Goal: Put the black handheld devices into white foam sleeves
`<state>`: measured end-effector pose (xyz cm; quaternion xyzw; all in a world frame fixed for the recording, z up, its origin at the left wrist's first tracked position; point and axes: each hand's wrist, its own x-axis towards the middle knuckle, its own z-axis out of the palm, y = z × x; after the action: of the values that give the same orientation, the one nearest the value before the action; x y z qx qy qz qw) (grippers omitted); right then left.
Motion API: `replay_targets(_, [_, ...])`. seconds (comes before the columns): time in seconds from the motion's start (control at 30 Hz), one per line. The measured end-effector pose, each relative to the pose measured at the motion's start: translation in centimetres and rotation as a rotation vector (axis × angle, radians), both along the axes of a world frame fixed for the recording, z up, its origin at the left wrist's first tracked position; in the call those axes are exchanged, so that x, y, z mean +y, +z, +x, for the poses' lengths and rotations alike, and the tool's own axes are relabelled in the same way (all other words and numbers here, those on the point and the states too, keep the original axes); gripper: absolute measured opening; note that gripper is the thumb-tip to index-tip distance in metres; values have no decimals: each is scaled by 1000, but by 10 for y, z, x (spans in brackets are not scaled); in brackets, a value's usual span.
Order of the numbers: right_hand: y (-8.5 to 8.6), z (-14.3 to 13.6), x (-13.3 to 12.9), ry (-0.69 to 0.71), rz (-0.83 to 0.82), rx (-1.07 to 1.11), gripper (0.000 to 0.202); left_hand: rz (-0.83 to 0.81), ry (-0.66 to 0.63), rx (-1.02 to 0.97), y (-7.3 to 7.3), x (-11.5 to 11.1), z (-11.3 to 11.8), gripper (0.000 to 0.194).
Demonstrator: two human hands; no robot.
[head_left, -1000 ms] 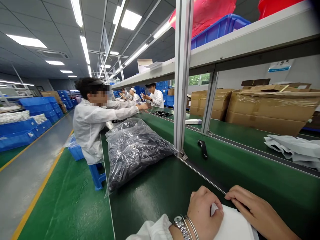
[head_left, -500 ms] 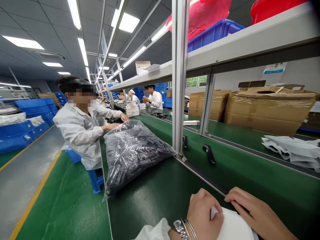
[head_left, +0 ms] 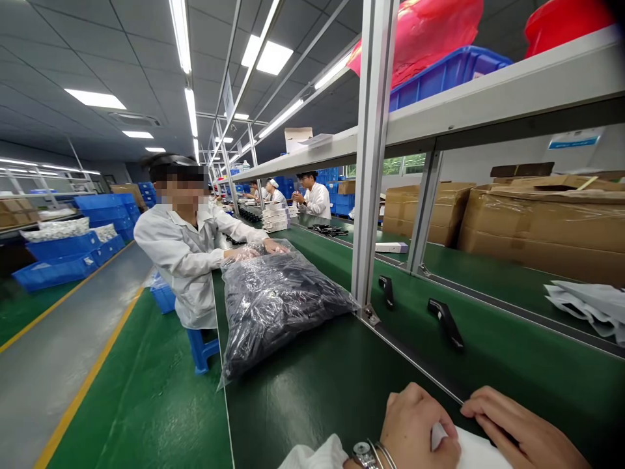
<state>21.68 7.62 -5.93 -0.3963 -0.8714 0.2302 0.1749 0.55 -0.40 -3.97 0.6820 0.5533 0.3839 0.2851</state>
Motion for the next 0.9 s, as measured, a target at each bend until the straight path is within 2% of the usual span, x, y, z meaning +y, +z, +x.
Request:
replay_targets(0.27, [-1,1,-1,2,13,-1,24,-11,17,5,2,-1,0,12])
replay_targets(0.47, [-5,1,0,0,45,-18,23,-42,-8,22,12,-5,-2,11])
replay_targets(0.73, [22,-11,-8,-14,135,-5,26,-27,-26,90,20,-7,-3,20])
replay_targets(0.9, [30,-11,-9,-40,109,107,27,0,58,264,23,-4,-3,22])
